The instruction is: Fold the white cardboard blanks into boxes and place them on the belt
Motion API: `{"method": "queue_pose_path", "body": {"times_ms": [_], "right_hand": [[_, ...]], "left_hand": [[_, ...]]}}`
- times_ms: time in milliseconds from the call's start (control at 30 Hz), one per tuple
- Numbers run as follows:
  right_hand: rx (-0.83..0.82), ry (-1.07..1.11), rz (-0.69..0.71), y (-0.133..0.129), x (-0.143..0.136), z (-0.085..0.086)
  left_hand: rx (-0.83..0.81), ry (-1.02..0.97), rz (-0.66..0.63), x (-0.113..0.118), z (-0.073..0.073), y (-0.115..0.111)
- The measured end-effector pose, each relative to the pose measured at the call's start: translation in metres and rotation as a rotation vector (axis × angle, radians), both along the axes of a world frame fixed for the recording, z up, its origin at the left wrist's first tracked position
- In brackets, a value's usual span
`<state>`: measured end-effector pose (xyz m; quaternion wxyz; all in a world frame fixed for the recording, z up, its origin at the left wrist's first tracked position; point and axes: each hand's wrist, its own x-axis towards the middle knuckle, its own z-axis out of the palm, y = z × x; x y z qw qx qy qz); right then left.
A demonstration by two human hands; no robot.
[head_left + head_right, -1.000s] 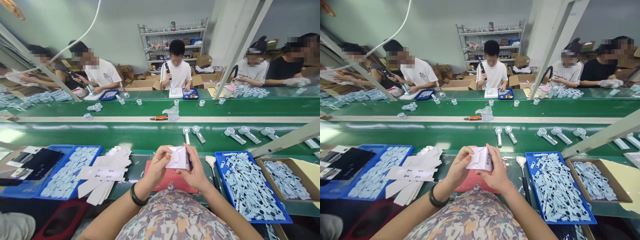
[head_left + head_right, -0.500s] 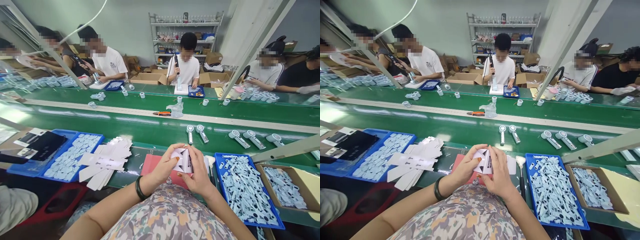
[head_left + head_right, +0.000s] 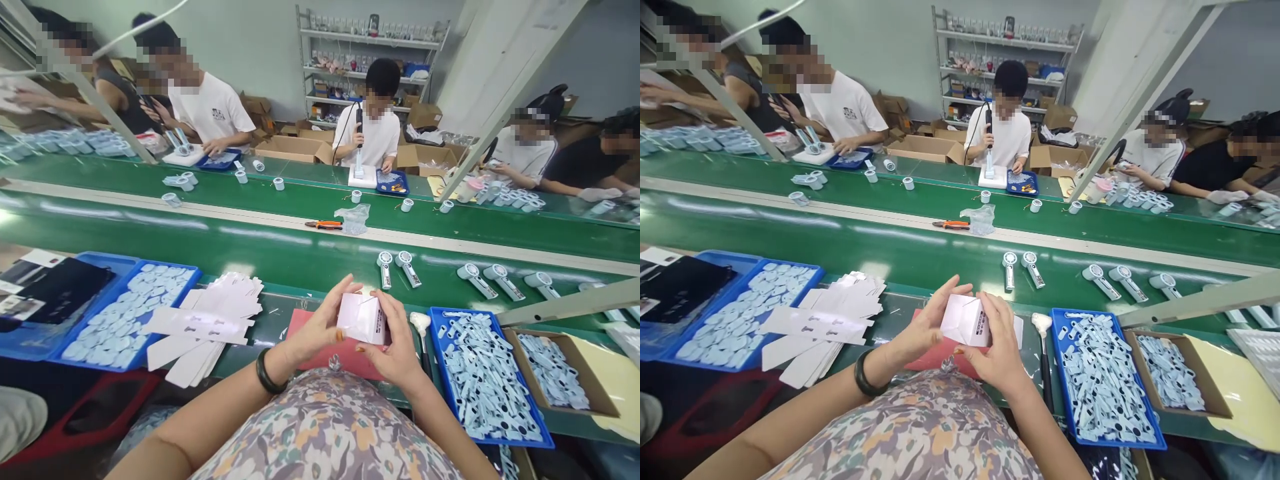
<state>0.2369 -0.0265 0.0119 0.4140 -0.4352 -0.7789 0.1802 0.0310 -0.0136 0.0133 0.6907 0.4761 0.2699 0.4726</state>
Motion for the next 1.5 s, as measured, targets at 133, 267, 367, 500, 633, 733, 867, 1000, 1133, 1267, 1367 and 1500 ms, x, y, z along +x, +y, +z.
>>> {"method": "queue_pose_path", "body": {"times_ms": [133, 267, 367, 500, 633, 733, 867, 1000, 1133, 1267, 1367, 1500], "right_hand": [[-0.019, -0.101, -0.042, -0.002, -0.028, -0.001], [-0.289, 0.145, -0.213, -0.019, -0.066, -0.028], [-0.633, 0.583, -0.331, -0.019, -0.097, -0.054], [-0.687, 0.934, -0.367, 0.013, -0.130, -0.066], [-0.589, 0.958, -0.507, 0.055, -0.146, -0.066], [-0.591, 0.881, -0.508, 0.080, -0.155, -0.072], [-0.621, 0.813, -0.411, 0.105, -0.165, -0.084], [-0.393, 0.650, -0.563, 0.145, -0.140, -0.110], [-0.369, 0.349, -0.757, 0.182, -0.090, -0.153], [-0.428, 0.263, -0.819, 0.186, -0.064, -0.169], [-0.582, 0.274, -0.830, 0.165, -0.086, -0.158], [-1.025, 0.309, -0.466, 0.102, -0.172, -0.149]], "left_hand": [[-0.016, 0.142, 0.015, -0.041, -0.015, 0.017], [-0.305, -0.197, 0.314, -0.075, -0.042, 0.040], [-0.572, -0.412, 0.398, -0.088, -0.058, 0.045], [-0.784, -0.495, 0.296, -0.085, -0.075, 0.034], [-0.874, -0.411, 0.179, -0.085, -0.095, 0.033], [-0.823, -0.327, 0.243, -0.096, -0.107, 0.047], [-0.668, -0.131, 0.299, -0.128, -0.108, 0.064], [-0.312, 0.498, 0.396, -0.212, -0.105, 0.048], [0.037, 1.299, 0.234, -0.305, -0.108, -0.011], [0.113, 1.721, -0.074, -0.341, -0.124, -0.053], [0.134, 1.788, -0.052, -0.337, -0.134, -0.058], [0.117, 1.796, 0.029, -0.324, -0.133, -0.053]]}}
